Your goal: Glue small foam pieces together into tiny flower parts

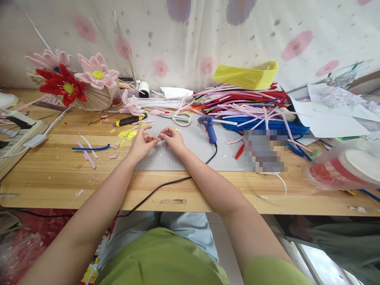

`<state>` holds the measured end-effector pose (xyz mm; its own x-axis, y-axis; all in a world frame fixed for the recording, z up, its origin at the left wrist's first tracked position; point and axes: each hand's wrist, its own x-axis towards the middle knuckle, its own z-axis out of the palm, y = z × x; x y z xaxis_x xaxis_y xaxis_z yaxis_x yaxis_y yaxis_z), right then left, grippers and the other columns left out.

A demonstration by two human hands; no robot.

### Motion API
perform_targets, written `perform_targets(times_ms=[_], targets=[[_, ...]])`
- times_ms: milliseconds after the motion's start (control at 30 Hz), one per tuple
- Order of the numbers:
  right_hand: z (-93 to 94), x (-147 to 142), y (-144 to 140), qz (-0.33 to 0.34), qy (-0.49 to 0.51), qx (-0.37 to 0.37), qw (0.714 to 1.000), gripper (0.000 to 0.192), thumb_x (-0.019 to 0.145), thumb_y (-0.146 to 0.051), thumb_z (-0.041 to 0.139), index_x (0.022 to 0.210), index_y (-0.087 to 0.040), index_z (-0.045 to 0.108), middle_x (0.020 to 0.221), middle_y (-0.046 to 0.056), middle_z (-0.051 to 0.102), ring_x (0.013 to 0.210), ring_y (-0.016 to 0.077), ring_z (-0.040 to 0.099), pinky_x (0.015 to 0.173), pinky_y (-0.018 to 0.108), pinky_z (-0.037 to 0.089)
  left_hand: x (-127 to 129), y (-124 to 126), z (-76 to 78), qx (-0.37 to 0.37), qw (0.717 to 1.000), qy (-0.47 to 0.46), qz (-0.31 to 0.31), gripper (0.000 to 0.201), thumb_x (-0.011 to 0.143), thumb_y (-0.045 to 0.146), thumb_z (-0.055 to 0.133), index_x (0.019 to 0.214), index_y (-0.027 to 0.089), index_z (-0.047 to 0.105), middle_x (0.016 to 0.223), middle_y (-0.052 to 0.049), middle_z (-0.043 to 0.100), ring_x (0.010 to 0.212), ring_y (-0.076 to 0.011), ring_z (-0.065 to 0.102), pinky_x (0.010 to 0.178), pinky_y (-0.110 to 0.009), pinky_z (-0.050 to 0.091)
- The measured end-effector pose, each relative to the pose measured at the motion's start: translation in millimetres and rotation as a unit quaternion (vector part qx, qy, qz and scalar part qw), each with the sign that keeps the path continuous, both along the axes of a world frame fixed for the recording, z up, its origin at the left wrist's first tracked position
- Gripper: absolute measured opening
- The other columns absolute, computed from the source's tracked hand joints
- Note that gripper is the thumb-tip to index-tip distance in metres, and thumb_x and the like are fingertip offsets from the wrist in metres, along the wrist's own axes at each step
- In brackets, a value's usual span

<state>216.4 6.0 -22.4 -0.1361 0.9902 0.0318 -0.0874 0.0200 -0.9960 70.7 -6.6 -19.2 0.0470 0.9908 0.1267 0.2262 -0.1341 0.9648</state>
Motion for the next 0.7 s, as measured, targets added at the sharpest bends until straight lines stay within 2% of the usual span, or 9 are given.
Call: perform_targets(times_ms=[233,700], targets=[[2.3,1.6,-1.7,0.035,0.0,0.015,0.999,0.039,0.055,-0.035,0.073,0.082,-0.021,0.05,0.073,-0.003,0.062,0.061,0.0088,0.055,0.045,0.018,0.04,0.5,-0.9,5.3,-0.024,0.999,-0.021,0.019,0.054,0.062,0.017,0.067,0.112,0.021,0.045,0.069,0.004,0.059,0.059,-0.0093,0.058,0.061,-0.024,0.045],[-0.9,1.1,0.3,0.029,-0.016,0.016,0.999,0.03,0.059,-0.027,0.067,0.081,-0.021,0.048,0.072,-0.003,0.063,0.057,0.0085,0.054,0.044,0.018,0.04,0.0,0.6,2.2,-0.019,0.999,-0.022,0.018,0.053,0.063,0.017,0.067,0.111,0.021,0.045,0.069,0.005,0.06,0.059,-0.009,0.058,0.061,-0.024,0.046]])
